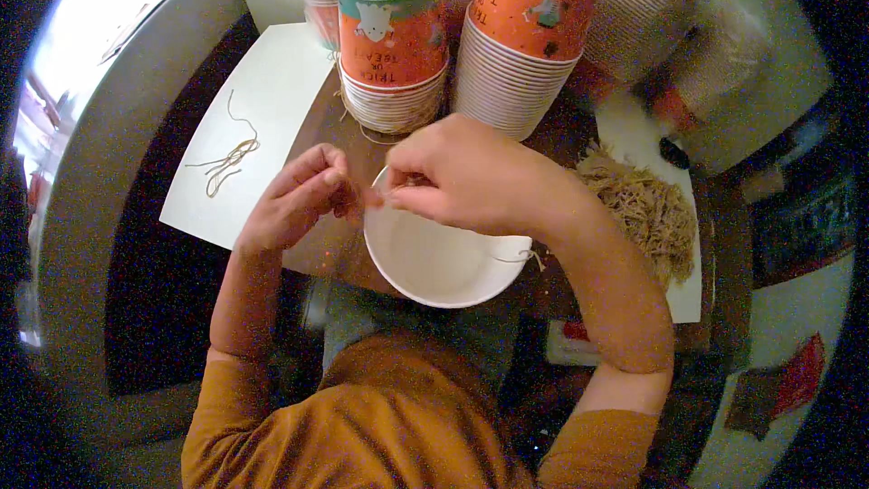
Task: Attaching a string handle to a small paper bucket by threading it through holes and tying knots.
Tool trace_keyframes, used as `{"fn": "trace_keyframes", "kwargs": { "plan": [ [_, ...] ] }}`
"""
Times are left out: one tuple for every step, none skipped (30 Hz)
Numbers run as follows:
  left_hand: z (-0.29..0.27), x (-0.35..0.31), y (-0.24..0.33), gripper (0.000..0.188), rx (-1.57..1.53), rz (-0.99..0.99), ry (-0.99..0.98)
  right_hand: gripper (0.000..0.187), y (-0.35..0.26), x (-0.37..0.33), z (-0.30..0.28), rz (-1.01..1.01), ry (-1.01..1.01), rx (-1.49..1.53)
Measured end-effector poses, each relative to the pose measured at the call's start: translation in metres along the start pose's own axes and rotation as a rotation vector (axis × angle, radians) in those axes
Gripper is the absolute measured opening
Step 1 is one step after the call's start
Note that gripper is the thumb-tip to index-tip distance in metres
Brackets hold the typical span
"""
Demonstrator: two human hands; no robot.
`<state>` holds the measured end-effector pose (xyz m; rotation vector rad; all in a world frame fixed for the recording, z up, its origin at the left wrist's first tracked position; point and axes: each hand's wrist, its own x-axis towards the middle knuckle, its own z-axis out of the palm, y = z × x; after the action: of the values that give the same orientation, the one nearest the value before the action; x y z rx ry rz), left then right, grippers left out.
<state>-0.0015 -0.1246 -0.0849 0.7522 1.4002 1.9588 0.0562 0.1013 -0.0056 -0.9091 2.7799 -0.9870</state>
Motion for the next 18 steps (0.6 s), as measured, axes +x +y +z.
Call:
{"fn": "trace_keyframes", "kwargs": {
  "plan": [
    [0.004, 0.001, -0.002, 0.011, 0.004, 0.005, 0.0, 0.015, -0.008, 0.006, -0.002, -0.002, -0.031, 0.061],
    [0.008, 0.003, -0.006, 0.01, 0.057, 0.019, 0.071, 0.016, -0.014, 0.011, -0.002, 0.0, -0.061, 0.123],
    [0.012, 0.004, -0.008, 0.01, 0.109, 0.032, 0.143, 0.016, -0.016, 0.016, -0.001, -0.001, -0.058, 0.12],
    [0.014, 0.004, -0.01, 0.01, 0.173, 0.04, 0.155, 0.015, -0.015, 0.021, 0.002, -0.019, -0.085, 0.14],
    [0.016, 0.003, -0.011, 0.01, 0.179, 0.03, 0.143, 0.015, -0.015, 0.025, 0.002, -0.032, -0.108, 0.159],
    [0.019, 0.001, -0.011, 0.01, 0.184, 0.019, 0.131, 0.015, -0.015, 0.03, 0.002, -0.027, -0.131, 0.167],
    [0.026, 0.001, -0.008, 0.009, 0.2, 0.011, 0.161, 0.015, -0.013, 0.034, 0.002, -0.017, -0.141, 0.186],
    [0.025, -0.001, -0.01, 0.009, 0.204, 0.012, 0.161, 0.015, -0.01, 0.039, 0.004, -0.013, -0.154, 0.207],
    [0.023, -0.003, -0.013, 0.009, 0.104, -0.064, 0.137, 0.016, -0.007, 0.042, 0.008, 0.004, -0.154, 0.285],
    [0.023, -0.006, -0.015, 0.01, 0.004, -0.14, 0.113, 0.016, -0.006, 0.043, 0.01, 0.003, -0.151, 0.285],
    [0.027, -0.008, -0.01, 0.013, -0.094, -0.238, 0.1, 0.017, -0.004, 0.045, 0.013, 0.072, -0.218, 0.354],
    [0.028, -0.01, -0.011, 0.013, -0.092, -0.238, 0.098, 0.017, -0.002, 0.046, 0.014, 0.142, -0.284, 0.424],
    [0.029, -0.012, -0.012, 0.013, -0.197, -0.212, 0.066, 0.017, -0.001, 0.045, 0.015, 0.143, -0.282, 0.424],
    [0.03, -0.016, -0.013, 0.013, -0.302, -0.185, 0.037, 0.017, -0.002, 0.043, 0.018, 0.152, -0.275, 0.432],
    [0.03, -0.019, -0.016, 0.015, -0.301, -0.123, 0.016, 0.017, -0.003, 0.041, 0.021, 0.162, -0.269, 0.441],
    [0.031, -0.02, -0.016, 0.015, -0.302, -0.125, 0.016, 0.017, -0.004, 0.038, 0.023, 0.163, -0.269, 0.443],
    [0.032, -0.02, -0.015, 0.015, -0.15, -0.129, 0.025, 0.018, -0.005, 0.034, 0.026, 0.163, -0.094, 0.315],
    [0.034, -0.021, -0.015, 0.016, 0.001, -0.132, 0.033, 0.019, -0.006, 0.028, 0.029, 0.162, 0.08, 0.185]
  ]
}}
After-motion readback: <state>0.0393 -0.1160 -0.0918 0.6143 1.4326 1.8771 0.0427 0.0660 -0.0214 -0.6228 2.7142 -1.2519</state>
